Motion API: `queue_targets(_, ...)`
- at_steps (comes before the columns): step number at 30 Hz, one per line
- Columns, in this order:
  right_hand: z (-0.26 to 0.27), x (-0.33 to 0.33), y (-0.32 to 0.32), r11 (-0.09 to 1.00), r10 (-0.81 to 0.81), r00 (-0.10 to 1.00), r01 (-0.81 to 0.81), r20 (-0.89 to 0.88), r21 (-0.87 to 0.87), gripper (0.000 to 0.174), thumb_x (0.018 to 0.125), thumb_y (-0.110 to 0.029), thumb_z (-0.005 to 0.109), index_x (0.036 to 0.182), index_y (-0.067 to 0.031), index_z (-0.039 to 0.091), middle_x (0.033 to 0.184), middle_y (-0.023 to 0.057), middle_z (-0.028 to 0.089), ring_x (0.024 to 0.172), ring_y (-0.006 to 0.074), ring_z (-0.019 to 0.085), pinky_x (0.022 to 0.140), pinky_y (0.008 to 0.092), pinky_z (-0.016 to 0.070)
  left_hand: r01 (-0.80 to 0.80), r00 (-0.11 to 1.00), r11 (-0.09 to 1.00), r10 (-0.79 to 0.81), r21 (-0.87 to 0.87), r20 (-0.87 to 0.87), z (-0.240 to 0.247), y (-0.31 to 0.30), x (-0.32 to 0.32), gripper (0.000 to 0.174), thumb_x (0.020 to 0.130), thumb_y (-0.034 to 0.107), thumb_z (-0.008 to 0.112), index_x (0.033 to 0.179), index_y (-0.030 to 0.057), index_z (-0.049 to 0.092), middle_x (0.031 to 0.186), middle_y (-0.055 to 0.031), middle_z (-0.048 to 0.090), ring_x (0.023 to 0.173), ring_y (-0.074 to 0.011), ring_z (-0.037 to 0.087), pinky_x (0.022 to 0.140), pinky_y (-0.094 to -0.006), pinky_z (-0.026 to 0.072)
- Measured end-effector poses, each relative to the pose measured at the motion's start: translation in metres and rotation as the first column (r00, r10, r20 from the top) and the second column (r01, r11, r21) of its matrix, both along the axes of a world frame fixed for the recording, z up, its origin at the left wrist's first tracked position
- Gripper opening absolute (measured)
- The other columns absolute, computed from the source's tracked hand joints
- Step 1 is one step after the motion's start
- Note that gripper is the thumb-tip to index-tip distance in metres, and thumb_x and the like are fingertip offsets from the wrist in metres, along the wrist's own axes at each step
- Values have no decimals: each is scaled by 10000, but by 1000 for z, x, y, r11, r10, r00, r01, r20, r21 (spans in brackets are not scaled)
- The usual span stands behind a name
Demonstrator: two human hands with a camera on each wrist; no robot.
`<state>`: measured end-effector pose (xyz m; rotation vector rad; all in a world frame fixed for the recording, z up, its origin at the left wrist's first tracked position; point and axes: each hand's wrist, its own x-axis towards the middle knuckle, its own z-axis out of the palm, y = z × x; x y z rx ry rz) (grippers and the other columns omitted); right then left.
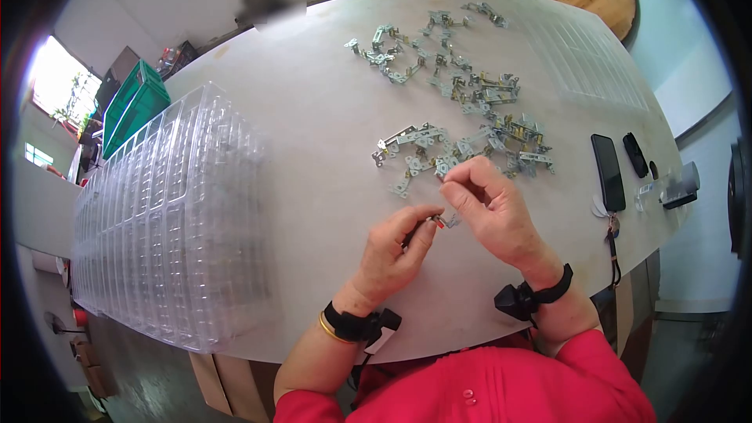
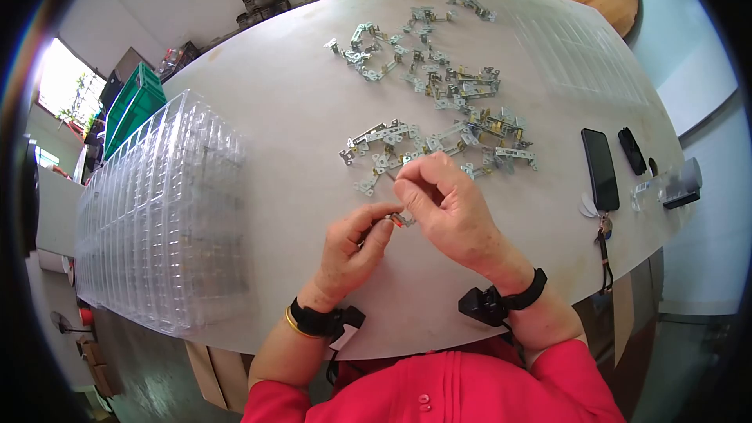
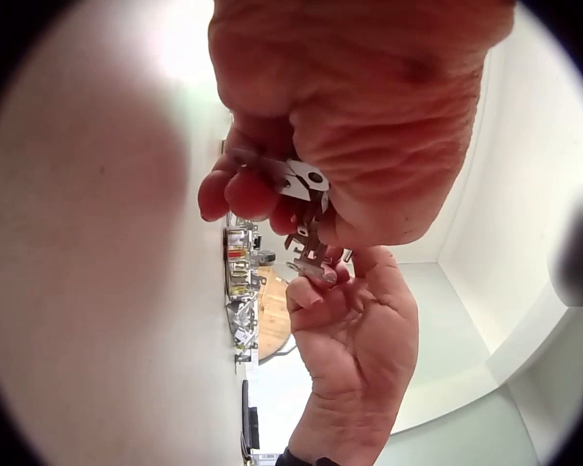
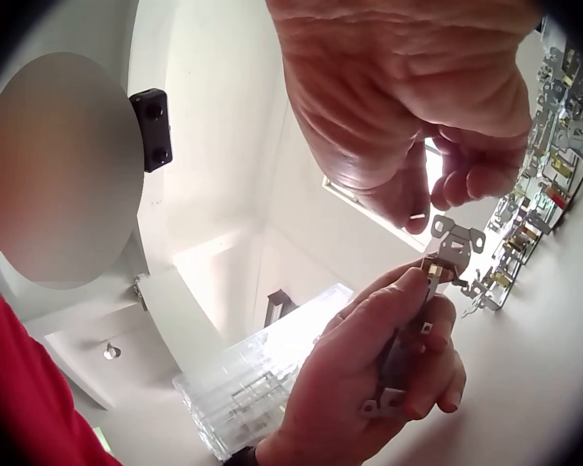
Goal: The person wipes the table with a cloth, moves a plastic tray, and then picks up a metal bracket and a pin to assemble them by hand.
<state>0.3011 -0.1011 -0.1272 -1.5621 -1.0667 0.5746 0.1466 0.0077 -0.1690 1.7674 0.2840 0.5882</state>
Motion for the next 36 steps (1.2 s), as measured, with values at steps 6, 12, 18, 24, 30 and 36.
queue_targets(6,5,1,2,997,-69,969,71,-236,-2,87,991,-124,627,1021,-45,607,789,-51,556,691,29,491,620,203,425,-14,996,738,66,-674,52,4,11,-4,274,1048,171,490,1240,15,608,779,-33,556,503,-111,518,547,-287,510)
queue_targets(12,1,2,1,997,-17,985,3,-172,-83,72,977,-110,637,965,-39,628,710,-74,517,634,5,438,550,204,367,21,992,671,79,-741,99,-1,16,-4,283,1052,190,482,1247,17,591,806,-47,560,493,-120,512,541,-310,520)
queue_targets(18,7,0,0,992,-17,993,2,-114,-130,65,960,-89,648,921,-39,638,696,-103,491,623,-11,400,536,194,315,29,992,692,72,-722,108,-3,16,-4,286,1056,187,472,1252,13,586,809,-48,560,493,-116,512,541,-306,518)
queue_targets(24,9,0,0,987,-18,994,0,-111,-164,63,944,-82,649,918,-27,636,679,-65,527,613,8,430,526,214,365,30,993,724,58,-689,105,-2,16,-4,283,1057,176,474,1254,4,582,803,-45,553,498,-111,512,545,-295,519)
queue_targets(30,9,0,0,987,-16,999,9,-45,-160,72,935,-83,654,912,-20,630,665,-34,545,607,31,454,529,236,382,14,995,784,53,-620,89,-2,15,-4,287,1057,171,477,1261,-4,577,789,-37,538,517,-104,517,558,-287,523)
queue_targets(36,10,0,-1,988,-16,1000,15,1,-156,71,930,-81,651,909,-19,626,649,5,566,586,66,469,529,263,401,18,995,831,37,-556,88,-2,15,-4,286,1061,162,469,1267,-5,576,767,-27,530,538,-96,519,578,-267,513)
